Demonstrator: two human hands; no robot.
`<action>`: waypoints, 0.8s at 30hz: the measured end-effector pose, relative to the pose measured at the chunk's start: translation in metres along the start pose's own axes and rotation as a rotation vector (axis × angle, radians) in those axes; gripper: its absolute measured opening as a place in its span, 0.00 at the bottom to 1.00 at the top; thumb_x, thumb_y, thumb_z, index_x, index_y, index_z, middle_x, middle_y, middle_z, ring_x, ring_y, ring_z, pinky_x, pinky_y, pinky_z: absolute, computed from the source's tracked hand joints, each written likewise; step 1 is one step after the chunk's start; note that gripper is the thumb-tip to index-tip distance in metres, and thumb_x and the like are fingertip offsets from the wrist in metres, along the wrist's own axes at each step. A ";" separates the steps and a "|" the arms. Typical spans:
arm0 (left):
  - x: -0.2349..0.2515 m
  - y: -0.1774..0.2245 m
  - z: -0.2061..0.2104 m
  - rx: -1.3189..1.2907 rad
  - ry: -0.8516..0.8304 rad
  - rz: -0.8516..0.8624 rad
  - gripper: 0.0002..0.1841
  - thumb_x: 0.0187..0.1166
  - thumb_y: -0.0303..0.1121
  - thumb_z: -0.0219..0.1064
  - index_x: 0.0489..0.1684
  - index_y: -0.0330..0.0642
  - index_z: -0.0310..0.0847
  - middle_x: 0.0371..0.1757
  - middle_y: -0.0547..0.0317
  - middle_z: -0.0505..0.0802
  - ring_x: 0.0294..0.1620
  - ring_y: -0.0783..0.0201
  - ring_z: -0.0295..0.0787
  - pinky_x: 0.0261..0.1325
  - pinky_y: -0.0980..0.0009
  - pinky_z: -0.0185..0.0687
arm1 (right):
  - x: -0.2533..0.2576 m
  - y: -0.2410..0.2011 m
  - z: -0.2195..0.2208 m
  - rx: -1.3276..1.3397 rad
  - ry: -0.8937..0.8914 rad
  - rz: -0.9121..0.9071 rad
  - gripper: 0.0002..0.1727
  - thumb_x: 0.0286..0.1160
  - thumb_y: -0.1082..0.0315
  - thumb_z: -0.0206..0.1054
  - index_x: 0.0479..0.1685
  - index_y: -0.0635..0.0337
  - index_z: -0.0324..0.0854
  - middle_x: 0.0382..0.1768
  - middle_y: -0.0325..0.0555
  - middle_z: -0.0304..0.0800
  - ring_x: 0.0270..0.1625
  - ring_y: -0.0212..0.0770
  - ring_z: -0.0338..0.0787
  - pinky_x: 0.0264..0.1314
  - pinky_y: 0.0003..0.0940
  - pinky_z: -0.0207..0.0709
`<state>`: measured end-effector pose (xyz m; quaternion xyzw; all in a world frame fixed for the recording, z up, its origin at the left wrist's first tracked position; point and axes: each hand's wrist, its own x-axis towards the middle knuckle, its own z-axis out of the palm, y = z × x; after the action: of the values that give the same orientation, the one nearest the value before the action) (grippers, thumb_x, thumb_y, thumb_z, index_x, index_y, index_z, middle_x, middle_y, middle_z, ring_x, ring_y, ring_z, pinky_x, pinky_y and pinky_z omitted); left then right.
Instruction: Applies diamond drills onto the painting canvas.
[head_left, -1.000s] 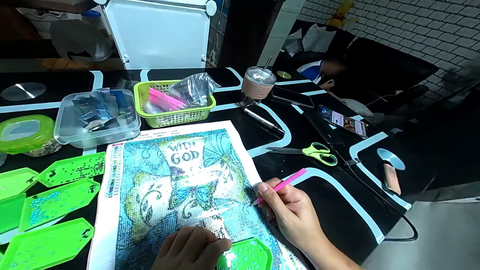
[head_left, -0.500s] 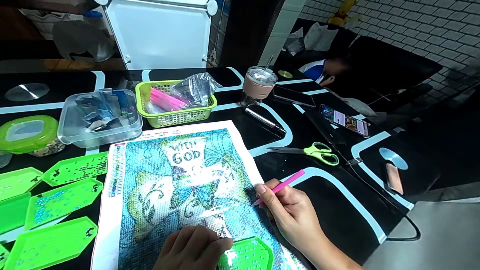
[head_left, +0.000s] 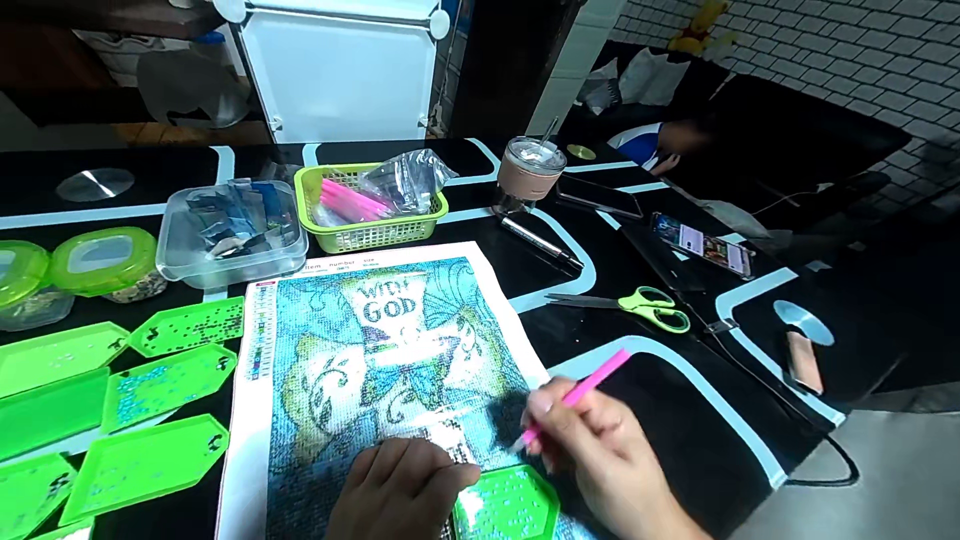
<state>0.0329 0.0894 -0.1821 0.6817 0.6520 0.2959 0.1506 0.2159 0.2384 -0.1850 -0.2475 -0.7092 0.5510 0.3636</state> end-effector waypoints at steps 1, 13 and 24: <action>0.000 0.000 0.000 -0.004 0.008 0.004 0.24 0.66 0.53 0.79 0.58 0.52 0.92 0.50 0.54 0.94 0.55 0.50 0.87 0.58 0.51 0.76 | -0.006 0.000 0.007 -0.015 -0.060 -0.057 0.14 0.91 0.60 0.60 0.36 0.55 0.85 0.28 0.30 0.89 0.28 0.18 0.85 0.30 0.15 0.80; 0.000 -0.001 0.004 0.025 0.046 0.010 0.23 0.64 0.53 0.80 0.54 0.52 0.93 0.47 0.56 0.94 0.52 0.51 0.88 0.54 0.53 0.77 | -0.013 0.005 0.021 -0.260 -0.155 -0.265 0.16 0.91 0.64 0.59 0.35 0.65 0.82 0.26 0.44 0.85 0.29 0.25 0.84 0.34 0.17 0.77; 0.001 -0.001 0.005 0.029 0.052 0.012 0.24 0.63 0.53 0.80 0.55 0.53 0.93 0.47 0.57 0.94 0.51 0.52 0.88 0.53 0.54 0.76 | -0.011 0.005 0.018 -0.156 -0.141 -0.218 0.16 0.91 0.64 0.59 0.35 0.64 0.82 0.25 0.40 0.86 0.29 0.21 0.84 0.33 0.15 0.78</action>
<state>0.0347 0.0912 -0.1860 0.6797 0.6559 0.3048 0.1217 0.2080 0.2203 -0.1953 -0.1573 -0.7964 0.4676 0.3499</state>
